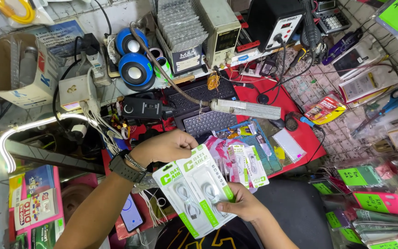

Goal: Picking up packaged mobile phone cables from a desk and hanging them onto a wall-mounted display rack.

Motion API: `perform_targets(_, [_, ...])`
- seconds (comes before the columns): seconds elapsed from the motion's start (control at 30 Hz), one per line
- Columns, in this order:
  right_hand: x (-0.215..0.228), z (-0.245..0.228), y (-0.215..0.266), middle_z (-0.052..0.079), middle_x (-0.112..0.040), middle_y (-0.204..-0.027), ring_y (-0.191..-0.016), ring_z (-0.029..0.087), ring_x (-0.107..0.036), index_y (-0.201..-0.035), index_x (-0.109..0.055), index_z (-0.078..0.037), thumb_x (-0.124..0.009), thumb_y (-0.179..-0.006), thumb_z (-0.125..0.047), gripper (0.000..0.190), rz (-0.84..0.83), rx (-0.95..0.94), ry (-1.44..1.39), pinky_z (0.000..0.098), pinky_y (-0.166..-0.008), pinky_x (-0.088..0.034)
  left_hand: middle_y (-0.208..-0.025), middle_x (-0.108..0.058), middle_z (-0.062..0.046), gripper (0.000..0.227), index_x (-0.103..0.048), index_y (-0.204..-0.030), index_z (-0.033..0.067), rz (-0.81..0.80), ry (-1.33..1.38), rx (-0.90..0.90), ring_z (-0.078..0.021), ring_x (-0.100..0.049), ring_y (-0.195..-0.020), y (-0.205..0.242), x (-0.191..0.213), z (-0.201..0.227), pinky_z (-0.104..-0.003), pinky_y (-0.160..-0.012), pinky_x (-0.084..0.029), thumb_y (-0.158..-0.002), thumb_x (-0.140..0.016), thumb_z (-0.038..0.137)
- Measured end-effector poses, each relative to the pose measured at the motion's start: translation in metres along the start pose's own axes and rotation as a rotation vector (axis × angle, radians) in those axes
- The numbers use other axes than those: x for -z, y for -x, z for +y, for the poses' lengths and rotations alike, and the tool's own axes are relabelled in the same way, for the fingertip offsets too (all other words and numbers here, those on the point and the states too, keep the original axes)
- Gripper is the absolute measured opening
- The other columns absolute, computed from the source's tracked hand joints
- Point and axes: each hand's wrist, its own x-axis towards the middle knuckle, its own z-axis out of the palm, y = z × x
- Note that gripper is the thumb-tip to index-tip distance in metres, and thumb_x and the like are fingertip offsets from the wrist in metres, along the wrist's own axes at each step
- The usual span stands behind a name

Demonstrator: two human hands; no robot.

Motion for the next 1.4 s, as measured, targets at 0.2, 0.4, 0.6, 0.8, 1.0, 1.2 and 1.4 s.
perform_targets(0.2, [-0.005, -0.008, 0.000, 0.011, -0.077, -0.117, -0.105, 0.026, -0.075, -0.124, -0.069, 0.001, -0.081, -0.087, -0.017, 0.043, 0.011, -0.018, 0.044, 0.0415, -0.086, -0.063, -0.058, -0.029, 0.009, 0.042, -0.031, -0.062, 0.0187, 0.128, -0.156, -0.143, -0.0066, -0.026, -0.056, -0.015, -0.008, -0.015, -0.027, -0.052, -0.021, -0.085, -0.063, 0.002])
perform_targets(0.4, [-0.005, -0.010, 0.002, 0.011, -0.077, -0.117, -0.104, 0.026, -0.075, -0.123, -0.068, 0.001, -0.081, -0.089, -0.019, 0.042, -0.005, 0.005, 0.010, 0.0419, -0.084, -0.063, -0.059, -0.032, 0.007, 0.033, -0.034, -0.066, 0.0163, 0.049, -0.205, -0.084, -0.0075, -0.026, -0.054, -0.016, -0.007, -0.005, -0.031, -0.049, -0.017, -0.086, -0.059, 0.006])
perform_targets(0.6, [0.000, -0.005, 0.005, 0.012, -0.077, -0.116, -0.104, 0.028, -0.075, -0.121, -0.069, 0.001, -0.082, -0.088, -0.018, 0.040, 0.009, 0.015, -0.001, 0.0419, -0.084, -0.064, -0.069, -0.063, 0.000, 0.010, -0.069, -0.081, 0.0095, 0.057, 0.365, 0.010, -0.0089, -0.055, -0.061, -0.020, -0.003, -0.011, -0.023, -0.051, -0.038, -0.091, -0.066, 0.008])
perform_targets(0.8, [0.002, -0.002, 0.007, 0.012, -0.077, -0.114, -0.100, 0.026, -0.075, -0.120, -0.070, 0.001, -0.082, -0.087, -0.019, 0.041, 0.043, 0.013, 0.001, 0.0388, -0.080, -0.062, -0.060, -0.045, 0.002, 0.013, -0.068, -0.087, 0.0044, -0.019, 0.573, -0.098, -0.0046, -0.035, -0.051, -0.044, -0.005, -0.047, -0.020, -0.043, -0.026, -0.099, -0.063, 0.006])
perform_targets(1.0, [0.015, 0.008, 0.008, 0.009, -0.078, -0.103, -0.089, 0.021, -0.073, -0.124, -0.070, 0.003, -0.085, -0.083, -0.018, 0.048, 0.156, -0.006, 0.038, 0.0346, -0.072, -0.059, -0.066, -0.047, 0.006, 0.015, -0.066, -0.098, 0.0133, 0.139, 0.431, 0.009, -0.0067, -0.038, -0.052, -0.031, -0.001, -0.026, -0.021, -0.046, -0.032, -0.107, -0.058, 0.021])
perform_targets(1.2, [0.011, -0.006, 0.008, 0.013, -0.077, -0.114, -0.098, 0.027, -0.075, -0.126, -0.067, 0.003, -0.084, -0.085, -0.018, 0.049, 0.112, 0.036, -0.024, 0.0405, -0.079, -0.063, -0.071, -0.052, -0.014, 0.016, -0.054, -0.087, 0.0070, 0.230, 0.982, -0.076, -0.0128, -0.040, -0.049, -0.040, 0.010, -0.044, -0.023, -0.037, -0.027, -0.102, -0.048, 0.005])
perform_targets(1.4, [0.035, 0.026, 0.008, 0.014, -0.078, -0.105, -0.084, 0.023, -0.073, -0.122, -0.068, 0.003, -0.085, -0.084, -0.012, 0.044, 0.236, 0.147, -0.092, 0.0371, -0.066, -0.059, -0.070, -0.056, -0.005, 0.012, -0.054, -0.083, 0.0092, 0.192, 1.071, -0.150, -0.0166, -0.053, -0.061, -0.041, -0.001, -0.075, -0.030, -0.051, -0.039, -0.087, -0.045, 0.002])
